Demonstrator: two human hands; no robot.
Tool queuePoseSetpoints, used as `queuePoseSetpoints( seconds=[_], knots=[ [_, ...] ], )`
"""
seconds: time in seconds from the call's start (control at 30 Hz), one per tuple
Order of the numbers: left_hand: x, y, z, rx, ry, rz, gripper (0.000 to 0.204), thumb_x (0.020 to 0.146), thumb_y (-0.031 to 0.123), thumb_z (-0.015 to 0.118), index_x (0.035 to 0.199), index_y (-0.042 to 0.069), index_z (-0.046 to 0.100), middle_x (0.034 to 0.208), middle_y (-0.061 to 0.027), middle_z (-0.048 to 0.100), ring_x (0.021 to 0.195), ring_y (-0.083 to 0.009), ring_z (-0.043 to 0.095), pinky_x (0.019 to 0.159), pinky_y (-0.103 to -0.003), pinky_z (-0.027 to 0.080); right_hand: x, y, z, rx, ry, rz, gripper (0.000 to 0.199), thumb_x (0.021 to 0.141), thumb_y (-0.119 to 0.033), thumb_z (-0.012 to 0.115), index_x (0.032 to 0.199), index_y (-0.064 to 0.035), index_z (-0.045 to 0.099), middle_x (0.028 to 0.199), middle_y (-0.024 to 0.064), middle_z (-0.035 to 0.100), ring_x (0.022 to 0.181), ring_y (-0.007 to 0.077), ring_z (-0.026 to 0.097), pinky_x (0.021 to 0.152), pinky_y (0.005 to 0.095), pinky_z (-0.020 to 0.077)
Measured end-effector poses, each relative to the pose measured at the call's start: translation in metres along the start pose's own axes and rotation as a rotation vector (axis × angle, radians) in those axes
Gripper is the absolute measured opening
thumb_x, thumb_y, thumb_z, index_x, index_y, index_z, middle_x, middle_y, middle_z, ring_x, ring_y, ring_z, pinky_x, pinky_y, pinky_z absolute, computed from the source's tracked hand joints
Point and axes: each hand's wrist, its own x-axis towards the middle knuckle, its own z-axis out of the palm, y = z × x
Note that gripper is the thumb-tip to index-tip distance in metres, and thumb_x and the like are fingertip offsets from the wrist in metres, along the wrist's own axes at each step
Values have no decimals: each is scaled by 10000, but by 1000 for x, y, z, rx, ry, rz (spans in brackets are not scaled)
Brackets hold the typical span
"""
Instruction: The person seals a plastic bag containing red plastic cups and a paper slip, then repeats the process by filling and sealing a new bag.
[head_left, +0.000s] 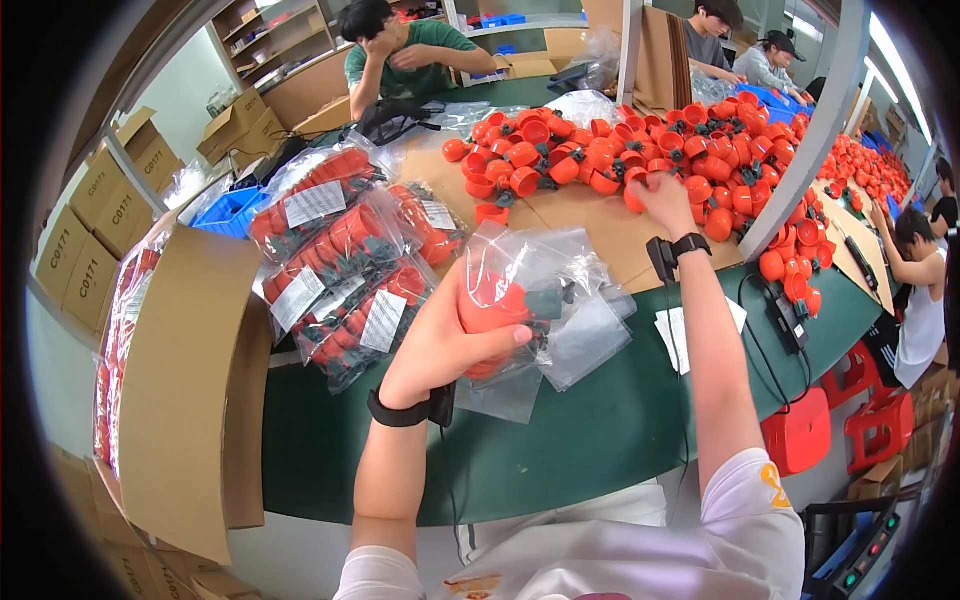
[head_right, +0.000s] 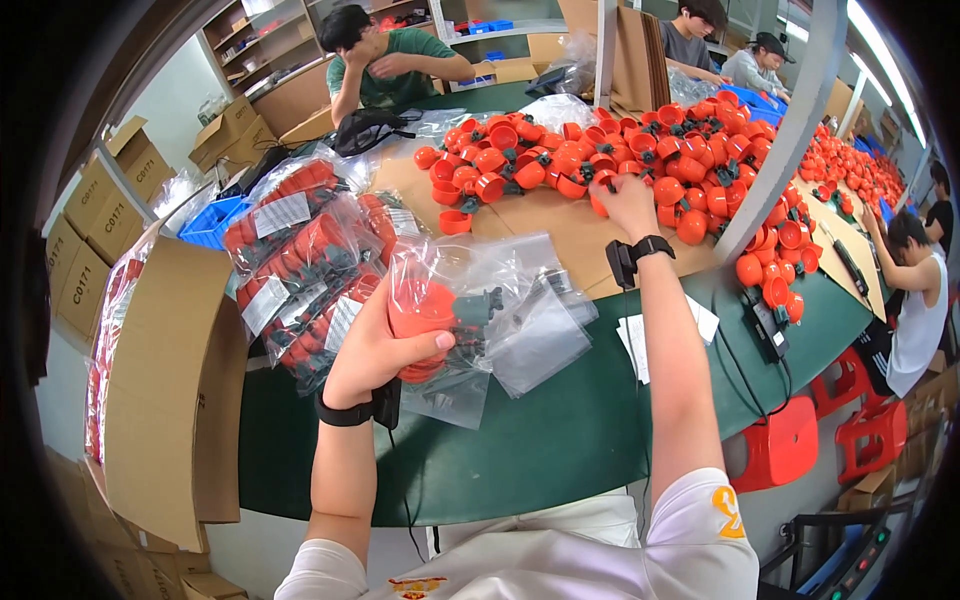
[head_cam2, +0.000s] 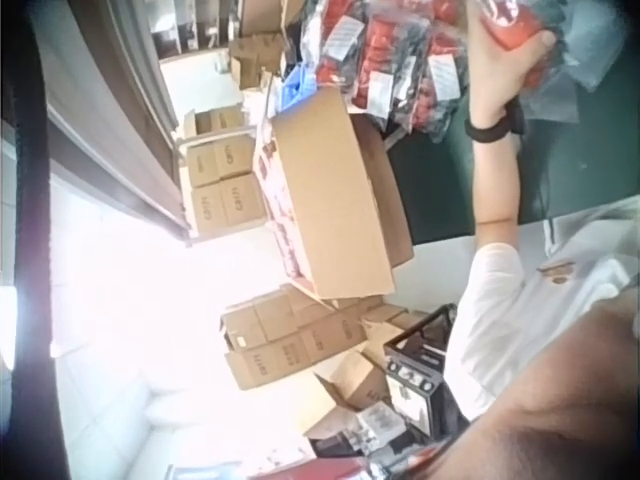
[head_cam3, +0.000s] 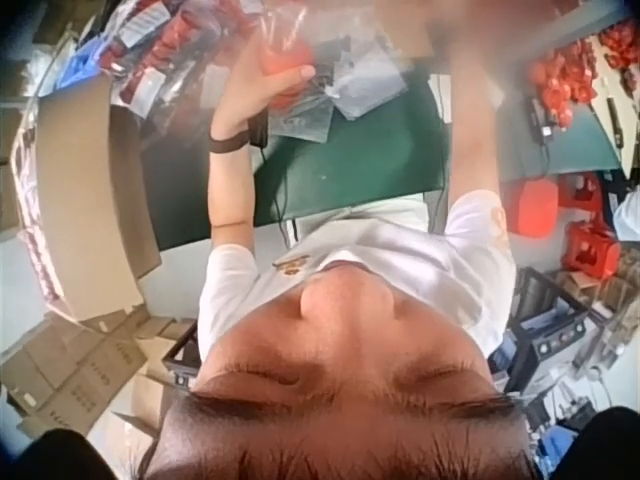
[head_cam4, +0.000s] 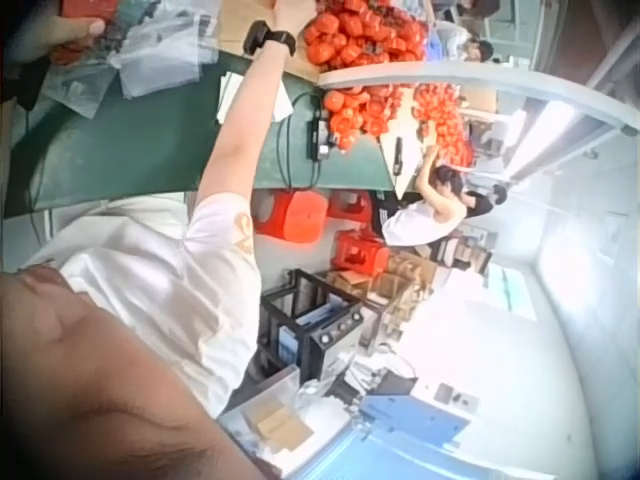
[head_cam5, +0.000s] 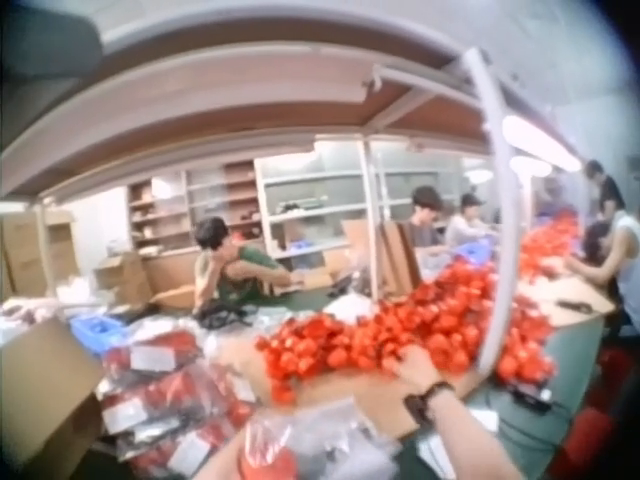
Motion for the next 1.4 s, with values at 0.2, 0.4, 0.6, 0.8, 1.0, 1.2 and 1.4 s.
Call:
queuePoseSetpoints(
  seconds=[0.2, 0.4, 0.6, 0.8, 1.0, 1.2, 1.4],
  knots=[
    [-2, 2, -6, -6, 33, 52, 850, 759, 152, 888, 1456, 2, 425, 1241, -78, 605, 1114, -154, 589, 985, -321, 487, -3, 26, 20, -386, -223, -34, 272, 788, -275, 773, 824, -7, 743, 806, 198, 723, 801, 375, 712, 750, 448, 567],
    [-7, 4, -7, 6, 32, 75, 842, 755, 158, 892, 1445, 0, 438, 1244, -80, 608, 1112, -153, 595, 989, -323, 490, -19, -16, 17, -2, -533, 229, 387, 869, -345, 747, 757, 23, 699, 630, 149, 659, 646, 287, 694, 628, 390, 538],
    [-6, 10, -8, 45, 35, 116, 829, 757, 162, 892, 1436, 0, 445, 1208, -78, 628, 1078, -146, 611, 966, -322, 503, -59, 19, -6, 58, -397, -43, 526, 890, -427, 755, 1169, 0, 627, 947, 147, 723, 857, 261, 695, 791, 378, 534],
    [-10, 17, -3, -8, -44, 46, 870, 748, 169, 888, 1475, 15, 434, 1224, -67, 612, 1093, -144, 598, 987, -310, 480, -100, 31, -11, -40, -394, -20, 638, 837, -215, 820, 1352, -42, 485, 947, 138, 689, 890, 278, 682, 811, 394, 529],
    [-7, -2, -12, 254, -44, 188, 956, 740, 242, 905, 1498, -20, 384, 1155, -123, 652, 1030, -182, 641, 933, -329, 521, -119, -78, -83, 46, -226, -120, 603, 814, -98, 813, 1320, -56, 487, 920, 101, 691, 804, 241, 667, 730, 364, 518],
    [-14, 3, -9, 335, -189, 170, 996, 706, 285, 913, 1500, -7, 387, 1195, -178, 654, 1062, -239, 652, 953, -343, 515, -144, -208, -168, -75, -399, -529, 651, 791, -86, 815, 1355, -103, 490, 1011, 98, 723, 970, 256, 710, 833, 391, 546],
    [-15, 14, 2, 441, -271, 142, 1006, 700, 278, 932, 1509, 19, 392, 1243, -165, 655, 1142, -224, 635, 1006, -338, 486, -150, -228, -178, -128, -650, -514, 685, 775, -122, 848, 1367, -94, 504, 1062, 93, 736, 983, 240, 728, 868, 325, 535]
  ],
)
